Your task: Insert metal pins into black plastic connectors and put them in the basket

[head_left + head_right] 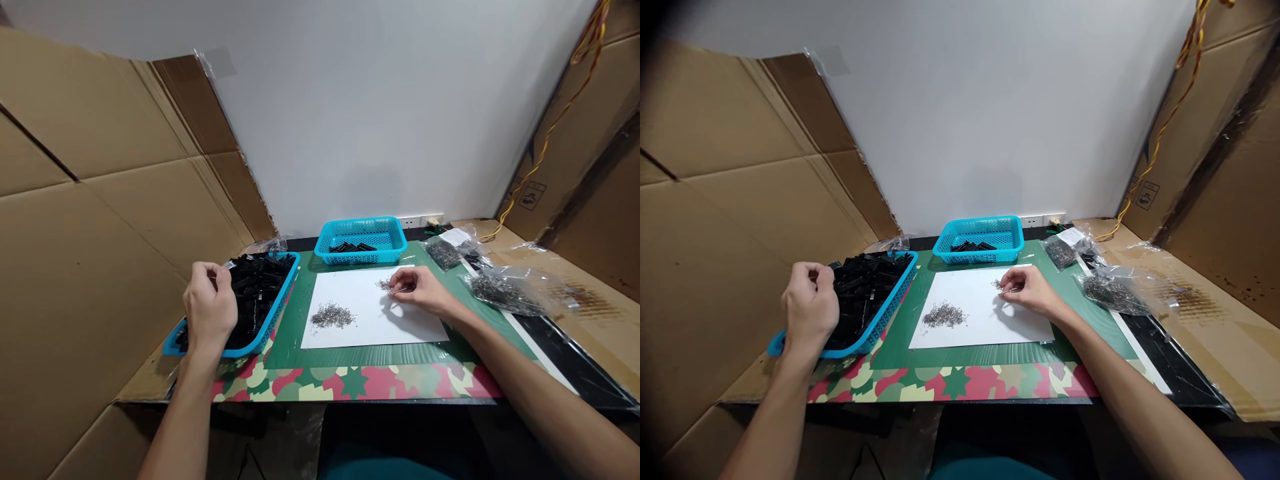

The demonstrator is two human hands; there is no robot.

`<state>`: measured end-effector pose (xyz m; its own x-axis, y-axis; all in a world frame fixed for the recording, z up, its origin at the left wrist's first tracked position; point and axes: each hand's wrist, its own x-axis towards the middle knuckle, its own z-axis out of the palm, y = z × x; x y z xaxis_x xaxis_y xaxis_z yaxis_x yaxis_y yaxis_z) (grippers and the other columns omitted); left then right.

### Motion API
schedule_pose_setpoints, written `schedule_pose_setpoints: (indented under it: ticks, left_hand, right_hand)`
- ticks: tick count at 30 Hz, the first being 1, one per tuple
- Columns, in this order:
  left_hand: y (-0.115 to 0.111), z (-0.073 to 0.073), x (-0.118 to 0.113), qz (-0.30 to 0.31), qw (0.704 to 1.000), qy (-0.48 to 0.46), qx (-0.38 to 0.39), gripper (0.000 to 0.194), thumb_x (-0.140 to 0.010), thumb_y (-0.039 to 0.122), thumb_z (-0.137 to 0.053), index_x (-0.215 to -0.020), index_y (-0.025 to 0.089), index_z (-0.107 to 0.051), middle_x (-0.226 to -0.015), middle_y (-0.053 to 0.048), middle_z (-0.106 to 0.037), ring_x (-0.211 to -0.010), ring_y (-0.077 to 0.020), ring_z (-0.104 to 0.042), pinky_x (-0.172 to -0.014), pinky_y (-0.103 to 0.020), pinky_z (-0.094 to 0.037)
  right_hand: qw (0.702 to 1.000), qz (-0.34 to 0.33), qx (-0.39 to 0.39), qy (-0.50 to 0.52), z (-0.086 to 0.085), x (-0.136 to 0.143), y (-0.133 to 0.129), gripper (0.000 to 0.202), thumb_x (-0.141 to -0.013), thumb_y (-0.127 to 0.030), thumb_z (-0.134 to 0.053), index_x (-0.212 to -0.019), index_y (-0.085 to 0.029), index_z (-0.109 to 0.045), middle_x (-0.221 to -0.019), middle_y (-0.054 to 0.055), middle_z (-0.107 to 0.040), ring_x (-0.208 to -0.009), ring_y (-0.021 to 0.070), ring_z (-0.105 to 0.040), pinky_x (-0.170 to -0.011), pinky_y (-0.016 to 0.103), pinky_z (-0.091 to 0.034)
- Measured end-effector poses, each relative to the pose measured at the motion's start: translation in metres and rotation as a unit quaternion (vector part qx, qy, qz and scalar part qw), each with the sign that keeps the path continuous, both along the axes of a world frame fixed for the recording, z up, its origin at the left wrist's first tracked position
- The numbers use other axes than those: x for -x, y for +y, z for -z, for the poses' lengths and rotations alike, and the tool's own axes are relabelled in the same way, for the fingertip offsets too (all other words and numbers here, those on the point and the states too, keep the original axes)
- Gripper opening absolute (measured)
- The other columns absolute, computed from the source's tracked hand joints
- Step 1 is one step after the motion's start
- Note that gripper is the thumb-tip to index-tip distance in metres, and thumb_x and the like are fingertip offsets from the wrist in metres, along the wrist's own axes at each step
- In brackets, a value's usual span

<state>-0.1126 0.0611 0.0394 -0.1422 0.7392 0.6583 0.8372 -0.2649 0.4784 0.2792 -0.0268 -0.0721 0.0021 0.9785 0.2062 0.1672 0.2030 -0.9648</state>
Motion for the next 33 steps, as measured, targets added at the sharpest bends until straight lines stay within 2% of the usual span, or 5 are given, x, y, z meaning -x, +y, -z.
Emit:
schedule_pose_setpoints:
  ticks: [9, 14, 21, 27, 33]
  left_hand:
    - [-0.006, 0.009, -0.008, 0.151, 0.984, -0.088, 0.013, 0.014, -0.099, 0.036, -0.051, -0.100, 0.023, -0.051, -0.084, -0.001, -0.061, -0.067, -0.0149, -0.058, -0.065, -0.027, -0.050]
    - [-0.032, 0.019, -0.040, 0.273, 0.956, -0.088, 0.068, 0.019, -0.097, 0.040, -0.060, -0.106, 0.023, -0.062, -0.071, 0.002, -0.059, -0.068, -0.0158, -0.064, -0.069, -0.026, -0.052]
    - [-0.070, 0.054, -0.088, 0.380, 0.892, -0.055, 0.239, 0.020, -0.099, 0.042, -0.061, -0.105, 0.024, -0.067, -0.092, -0.001, -0.072, -0.070, -0.0155, -0.067, -0.065, -0.026, -0.051]
    - [-0.087, 0.081, -0.120, 0.423, 0.858, -0.117, 0.266, 0.022, -0.100, 0.043, -0.060, -0.108, 0.023, -0.062, -0.091, -0.002, -0.066, -0.081, -0.0169, -0.062, -0.069, -0.026, -0.049]
    - [-0.092, 0.088, -0.136, 0.442, 0.845, -0.089, 0.289, 0.022, -0.101, 0.044, -0.059, -0.105, 0.024, -0.064, -0.089, -0.001, -0.065, -0.078, -0.0170, -0.058, -0.072, -0.028, -0.045]
  right_hand:
    - [1.000, -0.010, 0.006, -0.004, 0.000, 0.005, -0.003, 0.019, -0.072, -0.029, -0.082, -0.082, -0.017, -0.071, -0.080, 0.005, -0.075, -0.080, 0.0217, -0.075, -0.076, 0.035, -0.060]
    - [1.000, -0.010, -0.010, -0.007, -0.001, 0.010, -0.004, 0.020, -0.073, -0.032, -0.083, -0.082, -0.017, -0.072, -0.083, 0.006, -0.077, -0.083, 0.0224, -0.075, -0.080, 0.036, -0.061]
    - [1.000, -0.016, -0.021, -0.001, -0.004, 0.017, -0.008, 0.017, -0.077, -0.031, -0.081, -0.084, -0.018, -0.073, -0.086, 0.006, -0.077, -0.084, 0.0222, -0.076, -0.083, 0.036, -0.062]
    - [0.999, -0.009, -0.026, 0.042, -0.009, 0.022, -0.010, 0.024, -0.077, -0.037, -0.084, -0.085, -0.019, -0.073, -0.085, 0.006, -0.078, -0.084, 0.0236, -0.078, -0.081, 0.037, -0.063]
    - [0.997, 0.030, -0.044, 0.054, -0.007, 0.026, -0.009, 0.024, -0.076, -0.037, -0.084, -0.087, -0.020, -0.072, -0.086, 0.007, -0.078, -0.083, 0.0237, -0.077, -0.079, 0.037, -0.063]
